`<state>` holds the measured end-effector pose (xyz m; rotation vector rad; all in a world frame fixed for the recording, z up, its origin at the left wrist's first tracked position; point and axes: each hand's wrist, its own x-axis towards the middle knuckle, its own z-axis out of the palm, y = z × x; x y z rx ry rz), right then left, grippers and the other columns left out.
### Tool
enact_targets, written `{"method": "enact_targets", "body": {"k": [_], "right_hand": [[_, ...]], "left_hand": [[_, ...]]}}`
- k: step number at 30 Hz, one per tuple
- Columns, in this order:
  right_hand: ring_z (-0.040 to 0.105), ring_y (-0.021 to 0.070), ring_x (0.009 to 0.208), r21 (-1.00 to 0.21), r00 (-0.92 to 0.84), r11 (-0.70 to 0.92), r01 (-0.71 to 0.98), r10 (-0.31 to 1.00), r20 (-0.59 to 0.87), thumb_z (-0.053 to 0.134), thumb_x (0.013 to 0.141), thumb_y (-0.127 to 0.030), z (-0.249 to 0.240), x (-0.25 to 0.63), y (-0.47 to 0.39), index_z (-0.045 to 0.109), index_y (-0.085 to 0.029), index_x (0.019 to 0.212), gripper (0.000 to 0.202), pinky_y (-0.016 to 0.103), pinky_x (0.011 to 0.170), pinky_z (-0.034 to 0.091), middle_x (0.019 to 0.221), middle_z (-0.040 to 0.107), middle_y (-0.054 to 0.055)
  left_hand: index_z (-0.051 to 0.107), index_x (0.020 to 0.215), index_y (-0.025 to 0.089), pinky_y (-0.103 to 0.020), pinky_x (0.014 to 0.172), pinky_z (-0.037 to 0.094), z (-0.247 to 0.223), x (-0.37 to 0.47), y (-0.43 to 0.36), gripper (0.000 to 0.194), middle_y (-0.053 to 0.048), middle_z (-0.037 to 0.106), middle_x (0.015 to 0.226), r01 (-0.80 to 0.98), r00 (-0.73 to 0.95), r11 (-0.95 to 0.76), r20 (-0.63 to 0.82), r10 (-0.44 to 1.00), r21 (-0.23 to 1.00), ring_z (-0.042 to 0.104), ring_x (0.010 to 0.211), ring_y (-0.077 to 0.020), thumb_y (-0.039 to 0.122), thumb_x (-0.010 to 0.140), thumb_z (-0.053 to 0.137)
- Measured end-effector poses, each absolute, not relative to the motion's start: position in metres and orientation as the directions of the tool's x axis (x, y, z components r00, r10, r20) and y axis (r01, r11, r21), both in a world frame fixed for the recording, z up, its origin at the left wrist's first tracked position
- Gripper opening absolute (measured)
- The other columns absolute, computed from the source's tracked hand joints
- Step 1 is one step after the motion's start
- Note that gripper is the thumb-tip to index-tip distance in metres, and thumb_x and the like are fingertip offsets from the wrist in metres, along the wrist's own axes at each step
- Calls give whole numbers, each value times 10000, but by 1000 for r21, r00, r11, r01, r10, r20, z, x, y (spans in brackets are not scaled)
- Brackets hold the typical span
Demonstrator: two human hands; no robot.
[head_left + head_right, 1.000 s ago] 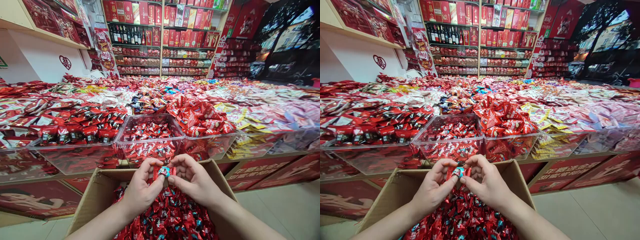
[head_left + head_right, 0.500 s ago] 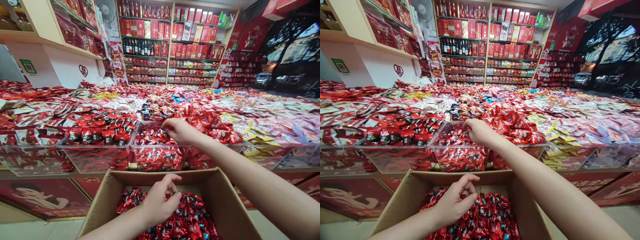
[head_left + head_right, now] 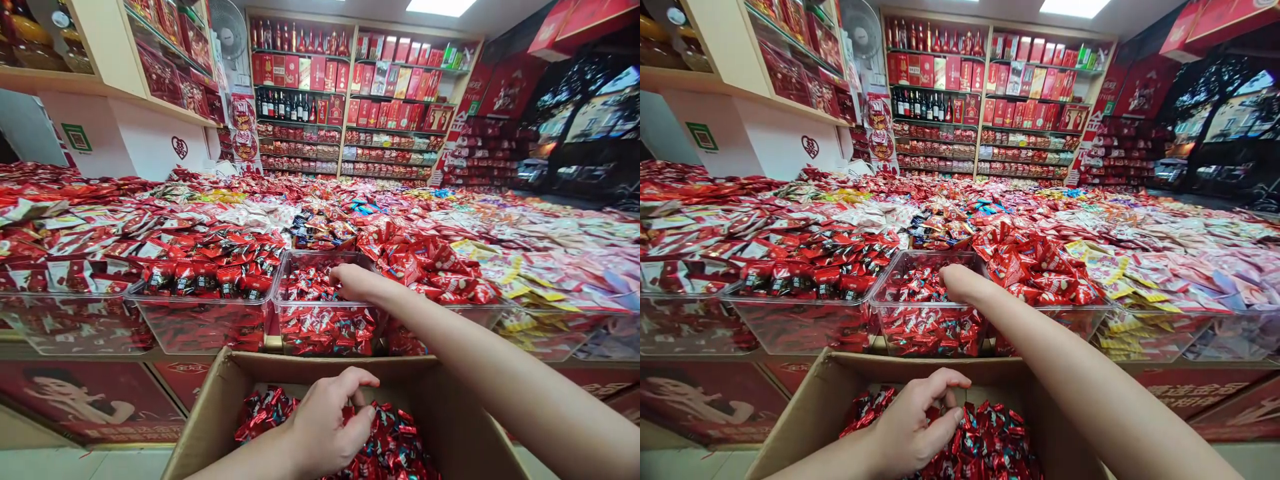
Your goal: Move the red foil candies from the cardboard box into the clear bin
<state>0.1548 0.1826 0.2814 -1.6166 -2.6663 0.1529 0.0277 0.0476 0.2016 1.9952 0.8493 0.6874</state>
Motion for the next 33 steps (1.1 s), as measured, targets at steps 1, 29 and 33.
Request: {"method": "enact_targets", "body": {"k": [1, 29, 33], "right_hand": [[564, 135, 762, -100, -464, 458, 883, 885, -44, 495, 803, -224, 281, 155, 183, 556, -127, 890, 144, 314, 680, 463, 865, 587, 31], [467, 121, 621, -635, -379, 424, 646, 900, 215, 549, 691, -149, 205, 184, 39, 513, -175, 717, 52, 224, 563, 372, 690, 544, -5], [476, 115, 623, -683, -357, 421, 597, 902, 244, 558, 681, -140, 212, 192, 41, 518, -173, 749, 86, 218, 562, 374, 701, 553, -7]], "left_hand": [[497, 997, 213, -222, 527, 332, 202, 28, 47, 252, 20, 527, 652, 314, 623, -416, 146, 769, 853, 398, 510, -100, 218, 757, 421], [568, 777, 154, -218, 534, 376, 202, 36, 55, 114, 14, 516, 623, -243, 621, 603, -356, 699, 760, 484, 528, -77, 214, 699, 509], [582, 819, 122, -220, 577, 408, 207, 39, 56, 150, -15, 552, 690, -194, 548, 519, -347, 761, 832, 494, 557, -62, 208, 699, 556]]}}
